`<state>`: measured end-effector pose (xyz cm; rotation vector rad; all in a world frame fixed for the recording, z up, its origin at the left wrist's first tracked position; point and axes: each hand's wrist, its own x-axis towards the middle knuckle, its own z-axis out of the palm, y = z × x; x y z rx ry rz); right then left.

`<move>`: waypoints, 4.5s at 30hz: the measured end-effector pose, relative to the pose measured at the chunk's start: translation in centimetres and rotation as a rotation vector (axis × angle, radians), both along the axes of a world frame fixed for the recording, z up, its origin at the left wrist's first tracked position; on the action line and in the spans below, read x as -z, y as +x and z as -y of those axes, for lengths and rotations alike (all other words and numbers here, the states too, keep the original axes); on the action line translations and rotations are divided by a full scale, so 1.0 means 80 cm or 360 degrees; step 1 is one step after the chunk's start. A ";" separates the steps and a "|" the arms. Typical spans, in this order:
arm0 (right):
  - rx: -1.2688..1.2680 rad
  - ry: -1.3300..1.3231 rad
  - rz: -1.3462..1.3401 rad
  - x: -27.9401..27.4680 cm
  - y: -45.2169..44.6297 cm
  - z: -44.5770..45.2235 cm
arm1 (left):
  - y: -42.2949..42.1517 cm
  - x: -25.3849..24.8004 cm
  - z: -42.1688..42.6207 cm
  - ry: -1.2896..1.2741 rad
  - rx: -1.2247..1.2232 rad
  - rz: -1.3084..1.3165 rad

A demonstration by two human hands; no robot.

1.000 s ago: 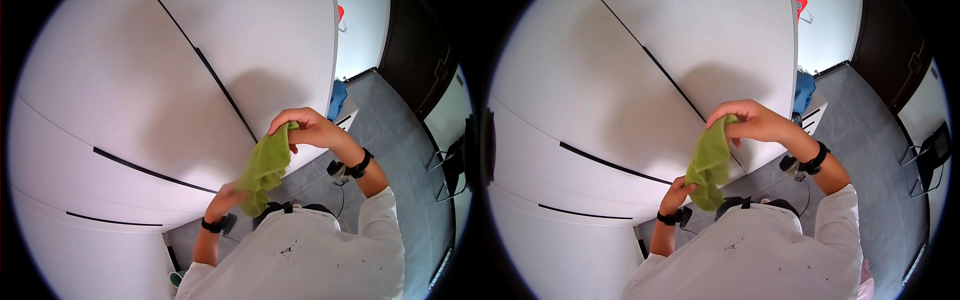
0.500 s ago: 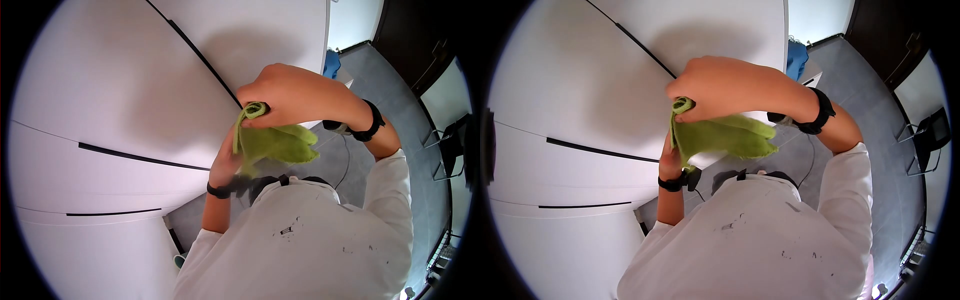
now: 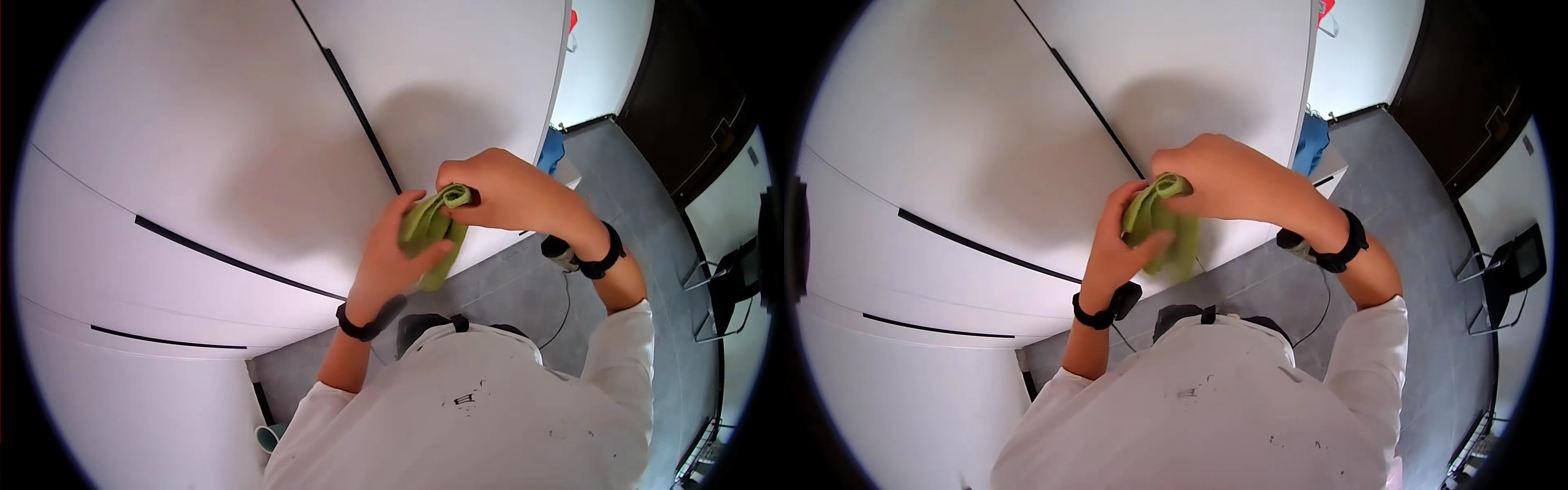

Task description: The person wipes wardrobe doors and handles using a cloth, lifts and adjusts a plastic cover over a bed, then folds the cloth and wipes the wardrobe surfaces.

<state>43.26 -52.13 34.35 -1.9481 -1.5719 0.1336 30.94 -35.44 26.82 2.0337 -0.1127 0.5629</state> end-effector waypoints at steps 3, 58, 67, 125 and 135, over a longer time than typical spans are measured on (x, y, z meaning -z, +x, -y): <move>0.0013 -0.0014 -0.0081 0.001 0.002 -0.004 | 0.010 -0.003 0.012 0.0171 -0.0141 0.0054; -0.0228 0.0883 -0.0678 0.069 -0.033 -0.023 | -0.052 -0.032 0.006 -0.0352 -0.0222 -0.0173; -0.0016 0.0817 -0.0475 0.076 -0.042 -0.032 | -0.035 -0.044 0.024 -0.0463 -0.0010 -0.0069; -0.0451 -0.0211 -0.2048 0.183 -0.026 0.003 | -0.090 0.067 -0.158 -0.1574 -0.0368 0.0158; -0.0563 -0.0282 -0.1761 0.172 -0.018 -0.010 | -0.133 0.081 -0.181 -0.1545 -0.0554 0.0272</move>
